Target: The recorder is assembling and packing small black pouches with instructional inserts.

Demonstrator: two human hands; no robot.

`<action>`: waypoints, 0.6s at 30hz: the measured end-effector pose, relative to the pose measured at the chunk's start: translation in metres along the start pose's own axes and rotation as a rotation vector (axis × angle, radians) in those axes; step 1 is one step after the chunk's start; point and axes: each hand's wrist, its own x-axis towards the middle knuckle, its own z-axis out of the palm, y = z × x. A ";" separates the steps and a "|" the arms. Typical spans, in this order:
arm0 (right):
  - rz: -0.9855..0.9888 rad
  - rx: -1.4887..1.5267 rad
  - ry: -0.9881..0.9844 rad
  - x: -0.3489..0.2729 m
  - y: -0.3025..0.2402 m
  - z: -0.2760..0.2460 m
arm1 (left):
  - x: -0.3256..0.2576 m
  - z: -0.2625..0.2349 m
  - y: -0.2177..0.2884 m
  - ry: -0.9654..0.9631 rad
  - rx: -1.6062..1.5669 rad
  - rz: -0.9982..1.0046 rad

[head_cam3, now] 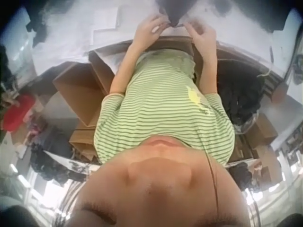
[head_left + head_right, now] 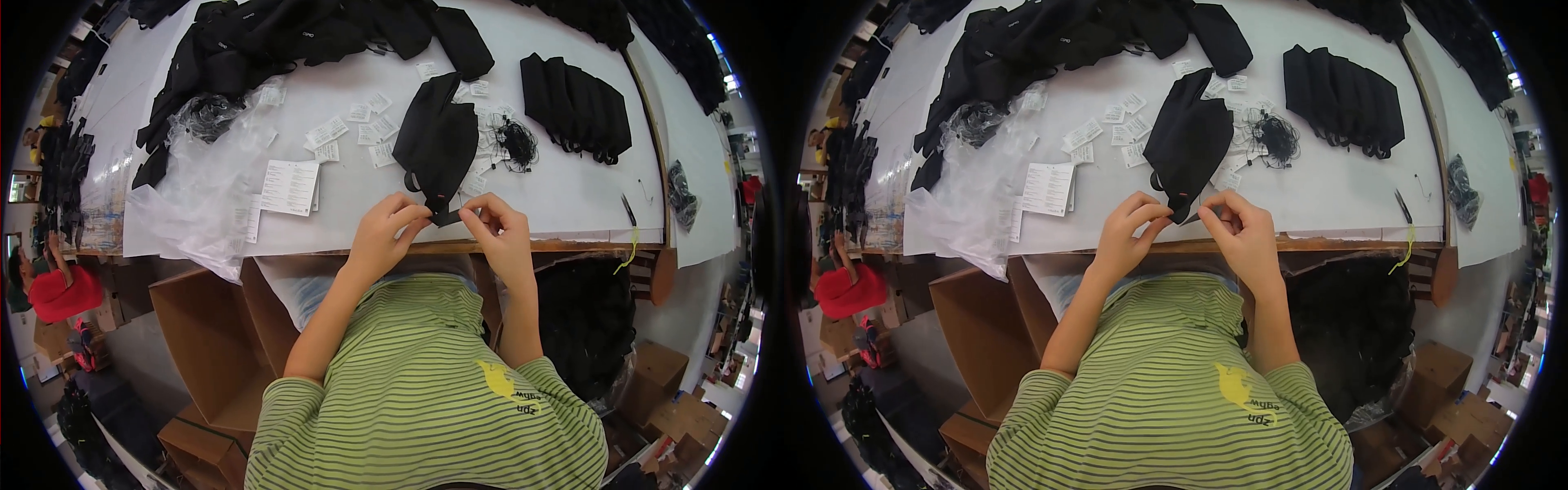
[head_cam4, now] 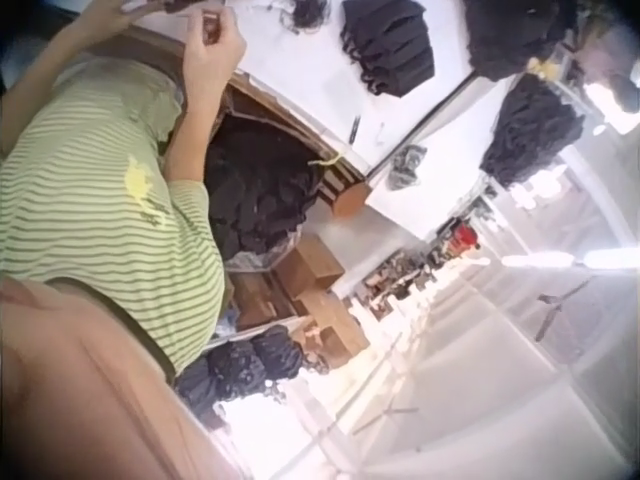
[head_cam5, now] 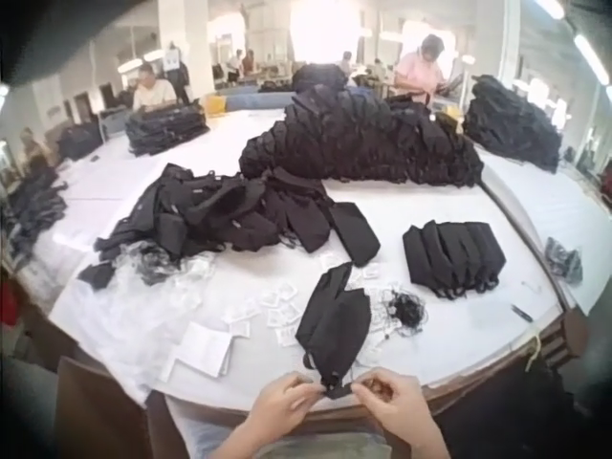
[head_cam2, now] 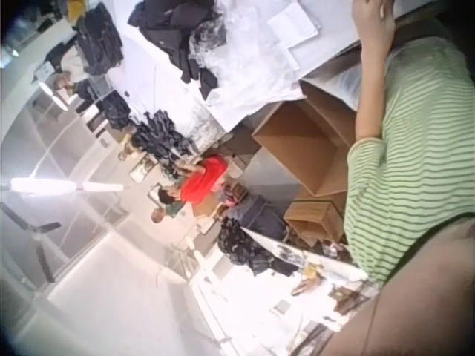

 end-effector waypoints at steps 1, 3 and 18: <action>-0.019 0.015 0.040 -0.001 -0.005 0.003 | 0.000 -0.001 0.005 -0.003 -0.003 -0.003; -0.036 0.031 0.079 -0.003 -0.007 0.009 | 0.000 -0.004 0.017 0.142 -0.148 0.024; -0.182 0.118 0.071 -0.011 -0.012 0.026 | -0.027 -0.023 0.027 -0.084 -0.868 -0.519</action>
